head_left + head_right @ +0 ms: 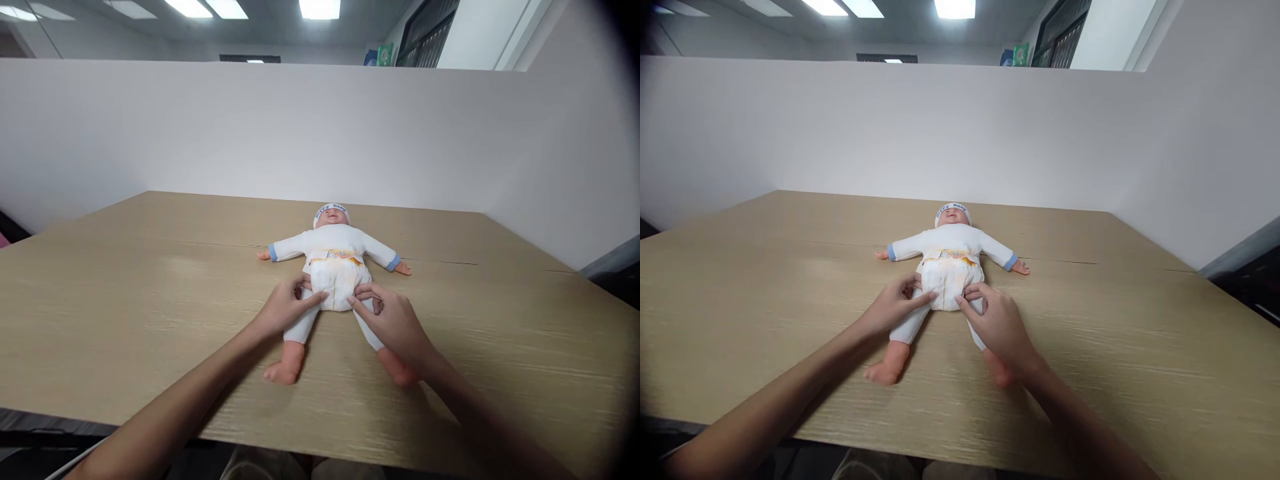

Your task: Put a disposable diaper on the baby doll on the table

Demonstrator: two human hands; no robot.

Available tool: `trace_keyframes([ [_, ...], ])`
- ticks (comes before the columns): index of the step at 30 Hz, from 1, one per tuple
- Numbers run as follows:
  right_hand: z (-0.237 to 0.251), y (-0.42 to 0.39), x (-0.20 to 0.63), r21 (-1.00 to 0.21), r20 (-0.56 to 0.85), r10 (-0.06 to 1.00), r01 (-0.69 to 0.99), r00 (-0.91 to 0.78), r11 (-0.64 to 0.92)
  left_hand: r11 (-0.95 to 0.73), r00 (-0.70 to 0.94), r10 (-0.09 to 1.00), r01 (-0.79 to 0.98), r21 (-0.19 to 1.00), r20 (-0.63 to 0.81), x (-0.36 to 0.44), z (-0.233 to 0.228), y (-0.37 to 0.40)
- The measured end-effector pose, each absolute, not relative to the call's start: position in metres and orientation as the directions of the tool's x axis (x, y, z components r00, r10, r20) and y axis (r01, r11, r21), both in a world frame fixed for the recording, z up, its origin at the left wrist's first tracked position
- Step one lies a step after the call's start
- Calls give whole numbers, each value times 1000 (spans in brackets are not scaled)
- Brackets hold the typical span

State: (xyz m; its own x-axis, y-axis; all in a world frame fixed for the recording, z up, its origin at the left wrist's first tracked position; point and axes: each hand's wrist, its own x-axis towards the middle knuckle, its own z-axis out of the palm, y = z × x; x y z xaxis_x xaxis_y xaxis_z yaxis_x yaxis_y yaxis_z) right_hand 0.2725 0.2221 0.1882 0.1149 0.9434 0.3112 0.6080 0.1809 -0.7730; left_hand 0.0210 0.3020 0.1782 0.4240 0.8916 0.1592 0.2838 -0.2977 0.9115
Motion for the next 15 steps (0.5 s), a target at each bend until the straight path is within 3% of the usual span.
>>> trace_keyframes([
  [3,186,224,269,-806,273,951,574,143,145,-243,485,871,280,929,82,21,186,303],
  [7,176,231,274,-946,165,972,307,166,109,78,514,849,99,992,-118,18,196,306],
  [9,172,231,277,-961,144,974,258,177,96,164,518,838,61,985,-172,15,198,307],
  [12,173,227,278,-921,174,963,380,204,86,180,520,836,37,983,-173,14,198,307],
  [15,181,222,274,-838,231,954,537,190,96,92,512,854,28,995,-93,16,193,307],
])
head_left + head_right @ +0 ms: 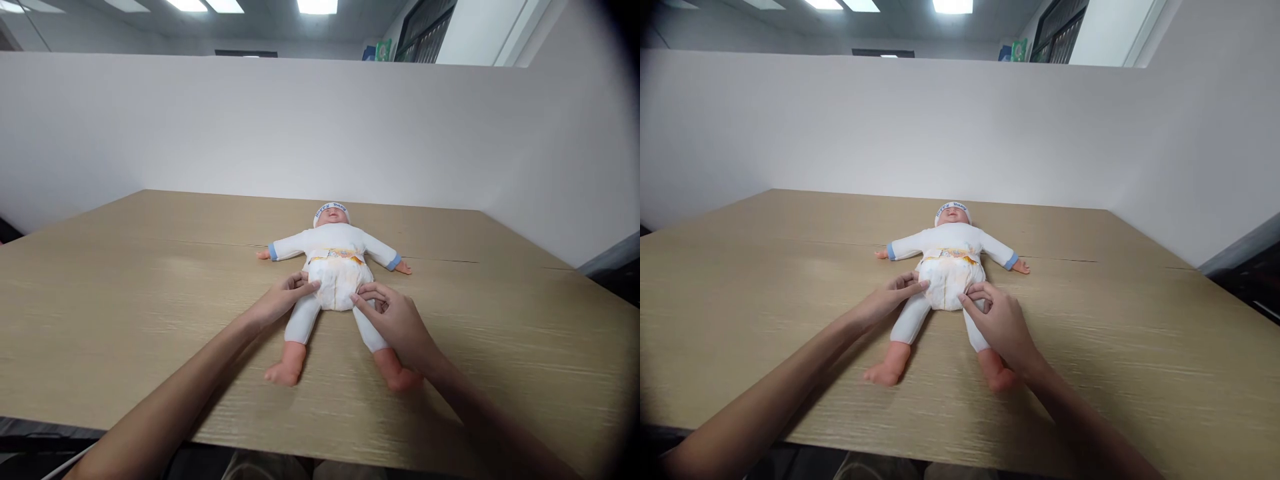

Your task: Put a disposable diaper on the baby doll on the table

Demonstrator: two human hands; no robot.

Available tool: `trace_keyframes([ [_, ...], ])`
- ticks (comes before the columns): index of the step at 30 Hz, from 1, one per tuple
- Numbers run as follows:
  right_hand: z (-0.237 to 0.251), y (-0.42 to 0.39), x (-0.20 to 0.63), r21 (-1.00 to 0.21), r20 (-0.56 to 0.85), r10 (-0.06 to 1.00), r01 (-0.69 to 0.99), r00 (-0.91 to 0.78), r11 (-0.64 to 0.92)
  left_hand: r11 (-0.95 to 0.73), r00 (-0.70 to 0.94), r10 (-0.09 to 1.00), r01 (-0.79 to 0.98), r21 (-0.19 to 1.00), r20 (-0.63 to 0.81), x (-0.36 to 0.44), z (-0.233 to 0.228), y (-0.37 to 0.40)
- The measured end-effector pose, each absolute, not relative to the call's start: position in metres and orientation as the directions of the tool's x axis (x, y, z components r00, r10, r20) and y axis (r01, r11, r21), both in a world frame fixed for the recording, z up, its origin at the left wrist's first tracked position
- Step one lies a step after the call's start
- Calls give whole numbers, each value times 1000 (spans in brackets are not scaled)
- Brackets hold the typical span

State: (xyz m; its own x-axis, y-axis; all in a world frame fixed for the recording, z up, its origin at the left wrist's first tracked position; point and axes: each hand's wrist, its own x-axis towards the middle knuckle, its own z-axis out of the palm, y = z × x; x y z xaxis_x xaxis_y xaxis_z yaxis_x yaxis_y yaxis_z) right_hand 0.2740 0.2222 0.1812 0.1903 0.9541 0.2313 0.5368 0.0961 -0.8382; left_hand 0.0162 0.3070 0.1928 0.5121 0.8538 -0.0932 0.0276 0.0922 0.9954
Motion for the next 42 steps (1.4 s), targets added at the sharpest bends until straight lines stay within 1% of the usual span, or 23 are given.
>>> trace_keyframes([
  [2,185,221,270,-790,277,946,600,167,125,15,498,867,50,999,-38,18,190,306],
  [5,183,224,268,-773,310,941,612,134,168,-47,484,875,83,995,1,20,190,304],
  [8,176,227,272,-827,254,958,543,134,144,-31,482,876,78,996,-11,21,193,301],
  [11,173,227,277,-903,184,969,417,163,101,18,480,877,52,998,-40,21,195,299],
  [13,174,225,278,-922,166,970,377,179,88,36,474,879,35,999,-48,22,195,298],
  [15,177,223,276,-892,188,964,443,187,89,41,470,881,28,999,-50,22,194,298],
  [18,181,222,269,-790,280,948,598,151,138,31,468,883,36,999,-44,22,194,298],
  [21,180,224,264,-737,353,930,643,100,210,13,467,883,56,998,-37,23,195,299],
  [23,177,225,265,-753,348,932,623,103,212,8,469,883,63,998,-36,24,195,300],
  [25,175,226,267,-800,296,945,577,140,165,4,470,882,64,998,-34,24,194,299],
  [28,175,225,272,-884,208,959,457,192,100,-8,465,885,66,998,-24,23,193,299],
  [30,177,224,273,-900,198,959,425,202,97,-15,461,887,68,998,-18,23,191,299],
  [32,180,223,272,-860,236,952,499,196,111,-18,460,888,73,997,-17,22,191,300],
  [34,182,223,269,-781,294,943,607,156,144,-15,463,886,80,997,-24,22,191,301],
  [36,183,224,265,-736,333,936,651,109,186,-8,468,883,81,997,-31,23,191,302],
  [37,183,226,264,-736,341,935,646,97,202,-6,469,883,77,997,-31,23,191,302],
  [39,181,228,264,-771,329,938,605,113,198,-6,463,886,70,997,-27,22,190,303],
  [42,177,231,267,-849,261,949,509,175,139,-7,451,892,72,997,-26,22,186,305],
])
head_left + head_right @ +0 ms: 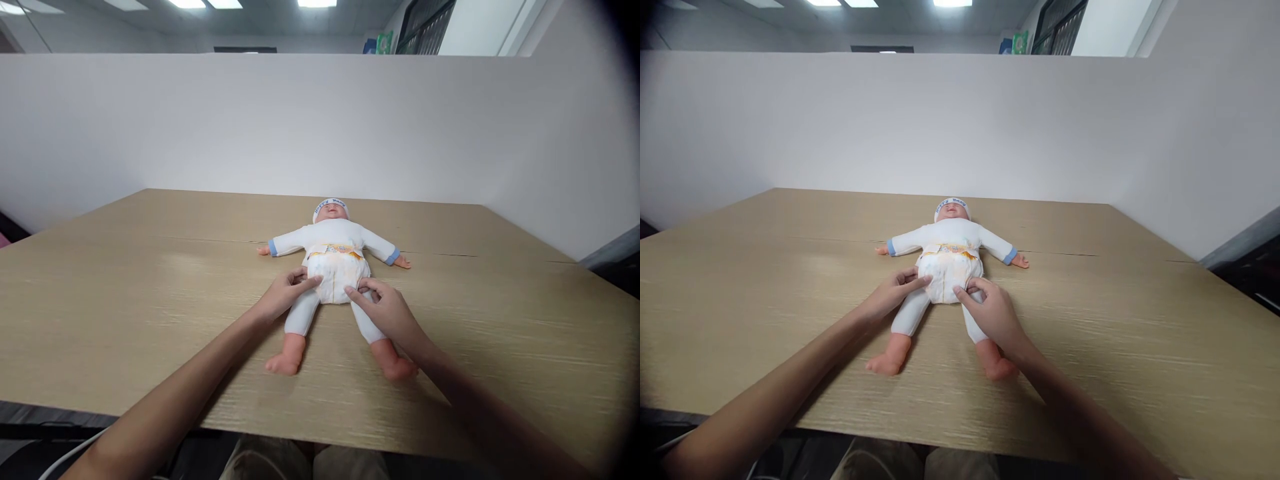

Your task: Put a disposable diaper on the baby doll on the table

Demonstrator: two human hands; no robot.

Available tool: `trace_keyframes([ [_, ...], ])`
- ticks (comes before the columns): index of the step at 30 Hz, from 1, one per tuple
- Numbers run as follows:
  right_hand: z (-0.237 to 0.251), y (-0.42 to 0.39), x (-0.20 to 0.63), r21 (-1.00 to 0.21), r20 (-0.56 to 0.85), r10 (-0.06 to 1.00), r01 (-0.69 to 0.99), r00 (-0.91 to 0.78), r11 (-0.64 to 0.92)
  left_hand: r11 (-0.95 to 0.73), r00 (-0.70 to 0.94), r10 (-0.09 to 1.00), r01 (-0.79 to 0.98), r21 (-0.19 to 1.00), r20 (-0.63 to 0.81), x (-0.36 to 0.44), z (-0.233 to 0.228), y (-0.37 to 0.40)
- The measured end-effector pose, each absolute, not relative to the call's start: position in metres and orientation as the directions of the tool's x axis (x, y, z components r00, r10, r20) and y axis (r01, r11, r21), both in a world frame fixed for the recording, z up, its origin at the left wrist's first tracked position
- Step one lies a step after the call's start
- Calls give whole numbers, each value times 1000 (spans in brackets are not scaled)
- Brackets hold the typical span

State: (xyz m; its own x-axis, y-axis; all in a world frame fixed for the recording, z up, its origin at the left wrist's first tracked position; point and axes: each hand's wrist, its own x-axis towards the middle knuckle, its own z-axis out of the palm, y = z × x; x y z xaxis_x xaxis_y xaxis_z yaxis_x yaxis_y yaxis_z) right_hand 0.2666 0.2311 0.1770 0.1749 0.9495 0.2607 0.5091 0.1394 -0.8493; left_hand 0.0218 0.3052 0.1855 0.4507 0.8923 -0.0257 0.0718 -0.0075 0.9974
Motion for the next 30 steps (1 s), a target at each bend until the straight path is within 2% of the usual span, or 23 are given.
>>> trace_keyframes([
  [3,176,230,270,-871,239,951,476,195,121,2,441,897,48,999,-23,21,182,307],
  [9,175,225,276,-719,448,881,647,151,255,23,404,915,-19,1000,-13,20,178,308],
  [13,171,228,278,-699,504,855,641,125,318,-24,326,945,-23,999,31,19,175,307],
  [18,168,221,281,-686,510,855,643,93,339,-117,267,959,48,992,100,9,181,304],
  [21,163,216,294,-659,543,836,655,75,370,-220,293,943,190,957,159,-8,187,308],
  [24,153,229,318,-525,644,762,763,67,377,-392,292,912,423,817,287,-23,186,326],
  [27,144,268,343,-330,726,688,883,13,332,-530,295,833,667,523,469,-20,177,358],
  [30,141,318,359,-259,709,705,927,-8,272,-530,343,782,805,267,521,-1,169,394],
])
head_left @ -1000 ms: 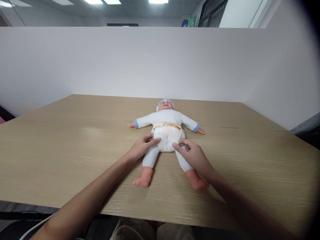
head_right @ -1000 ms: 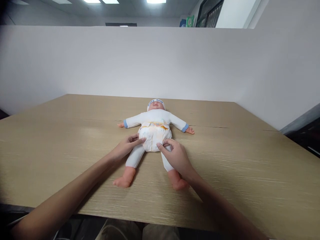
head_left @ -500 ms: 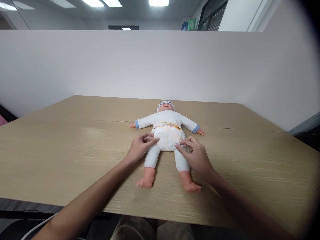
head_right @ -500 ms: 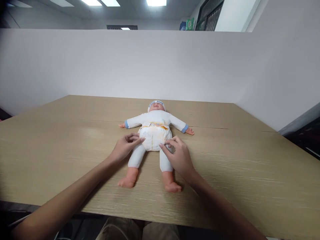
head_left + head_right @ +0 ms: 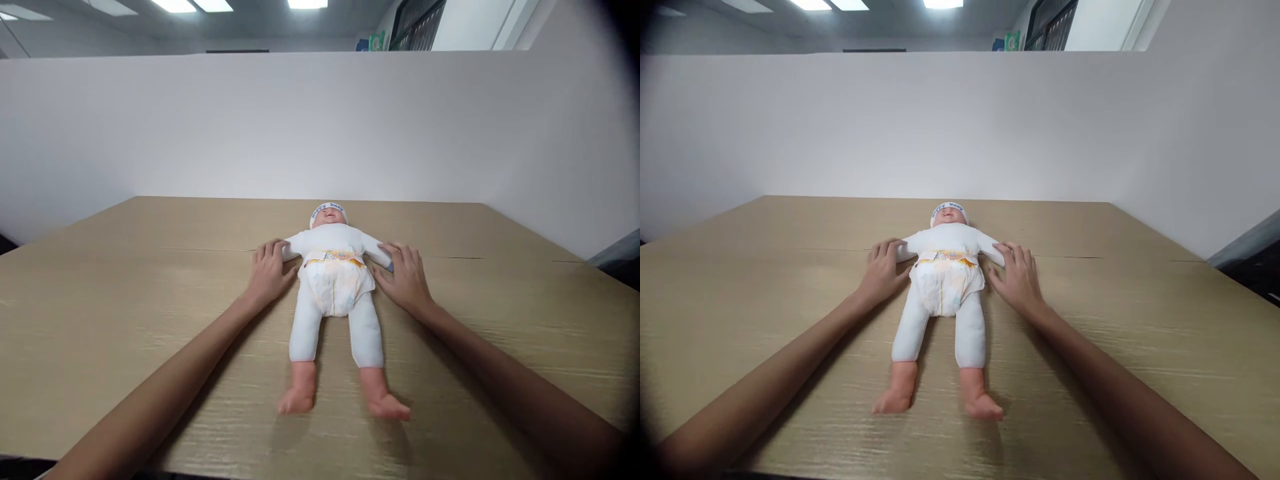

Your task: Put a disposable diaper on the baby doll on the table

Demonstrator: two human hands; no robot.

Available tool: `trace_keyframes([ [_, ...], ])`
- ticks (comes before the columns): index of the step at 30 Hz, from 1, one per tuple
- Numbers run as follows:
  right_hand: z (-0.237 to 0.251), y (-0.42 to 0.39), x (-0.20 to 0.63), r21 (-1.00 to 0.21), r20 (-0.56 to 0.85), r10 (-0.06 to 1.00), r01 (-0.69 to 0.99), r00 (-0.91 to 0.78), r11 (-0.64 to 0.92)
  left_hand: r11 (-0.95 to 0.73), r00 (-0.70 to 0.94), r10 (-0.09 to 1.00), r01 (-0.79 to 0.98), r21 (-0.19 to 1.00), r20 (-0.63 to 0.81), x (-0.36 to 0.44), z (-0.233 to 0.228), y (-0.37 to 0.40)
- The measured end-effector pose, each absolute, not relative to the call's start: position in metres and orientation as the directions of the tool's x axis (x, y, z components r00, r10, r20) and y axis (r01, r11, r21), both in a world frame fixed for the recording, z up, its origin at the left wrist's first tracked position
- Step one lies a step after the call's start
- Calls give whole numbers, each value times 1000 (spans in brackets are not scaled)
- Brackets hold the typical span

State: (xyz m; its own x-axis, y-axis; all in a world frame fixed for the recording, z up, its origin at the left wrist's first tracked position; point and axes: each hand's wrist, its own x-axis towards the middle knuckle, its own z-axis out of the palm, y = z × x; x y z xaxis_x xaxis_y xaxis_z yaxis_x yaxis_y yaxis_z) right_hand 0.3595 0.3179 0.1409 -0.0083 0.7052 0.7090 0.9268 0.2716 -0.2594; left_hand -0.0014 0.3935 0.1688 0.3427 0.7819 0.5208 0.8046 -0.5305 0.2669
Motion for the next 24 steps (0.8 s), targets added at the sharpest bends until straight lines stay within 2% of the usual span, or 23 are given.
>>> trace_keyframes([
  [3,139,355,367,-186,653,757,964,-24,191,-489,359,801,854,177,479,16,166,420],
  [6,136,366,369,-182,615,788,966,-34,183,-458,350,817,877,145,459,20,166,432],
  [12,142,355,358,-386,531,839,915,118,115,-384,306,866,914,133,395,9,169,433],
  [15,150,351,345,-460,491,846,886,210,47,-342,259,901,917,205,349,14,180,422],
  [19,166,335,334,-579,408,854,815,322,-30,-265,142,940,878,400,310,22,211,381],
  [24,193,269,338,-696,355,891,716,284,49,-274,72,930,789,550,360,16,247,274],
])
